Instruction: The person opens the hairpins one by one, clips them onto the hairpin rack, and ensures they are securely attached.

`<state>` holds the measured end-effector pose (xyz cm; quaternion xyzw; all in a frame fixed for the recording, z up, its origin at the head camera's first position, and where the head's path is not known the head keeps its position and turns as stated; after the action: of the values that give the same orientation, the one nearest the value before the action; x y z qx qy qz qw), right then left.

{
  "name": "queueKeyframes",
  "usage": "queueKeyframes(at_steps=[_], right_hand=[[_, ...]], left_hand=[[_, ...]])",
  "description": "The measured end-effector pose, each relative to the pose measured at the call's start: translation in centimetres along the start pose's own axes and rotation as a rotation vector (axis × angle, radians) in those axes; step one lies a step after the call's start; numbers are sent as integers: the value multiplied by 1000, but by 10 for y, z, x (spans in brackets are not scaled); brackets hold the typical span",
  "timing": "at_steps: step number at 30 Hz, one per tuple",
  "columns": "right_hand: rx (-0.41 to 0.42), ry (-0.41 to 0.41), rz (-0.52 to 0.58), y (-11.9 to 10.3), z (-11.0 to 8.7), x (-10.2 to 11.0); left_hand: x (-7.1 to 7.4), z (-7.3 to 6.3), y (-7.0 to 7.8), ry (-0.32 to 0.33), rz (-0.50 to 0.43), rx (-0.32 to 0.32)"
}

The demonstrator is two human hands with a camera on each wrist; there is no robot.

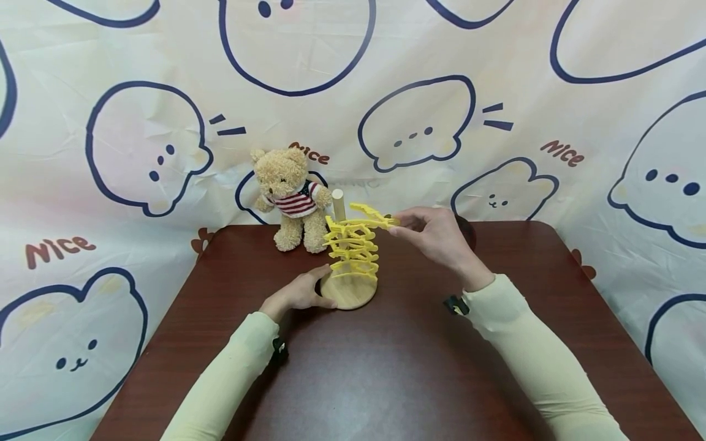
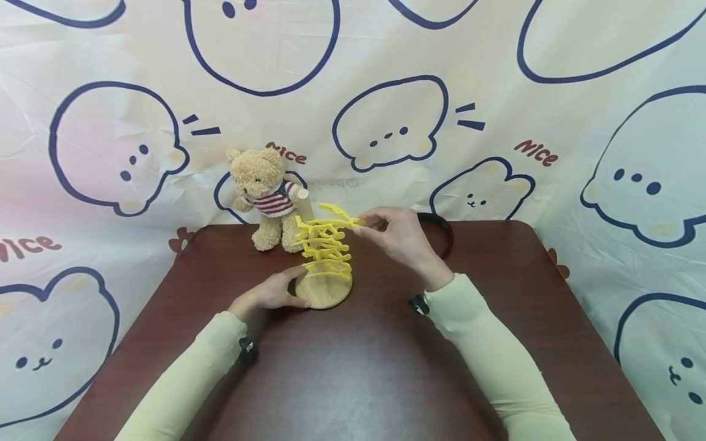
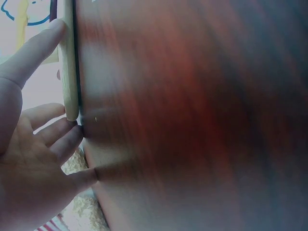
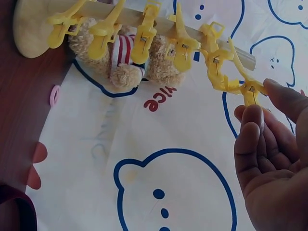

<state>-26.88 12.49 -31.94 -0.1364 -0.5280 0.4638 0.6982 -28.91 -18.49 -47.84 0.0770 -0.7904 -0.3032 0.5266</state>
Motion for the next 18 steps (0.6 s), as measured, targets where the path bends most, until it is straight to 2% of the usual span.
queueKeyframes(at_steps=[18], right_hand=[[38,-20,26,-15,21,-18]], left_hand=[[-1,1,-1,13,1,-20]])
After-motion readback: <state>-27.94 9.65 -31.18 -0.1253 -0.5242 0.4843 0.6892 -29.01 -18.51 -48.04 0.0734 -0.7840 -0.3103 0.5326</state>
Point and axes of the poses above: each hand's wrist, its own z-axis towards the middle knuckle, its own x-axis out of the back of the hand, y = z × x, the point moved 2 cm from there along z, towards the middle knuckle, and after that the axes turned 4 degrees about x, right-handed, at the moved point
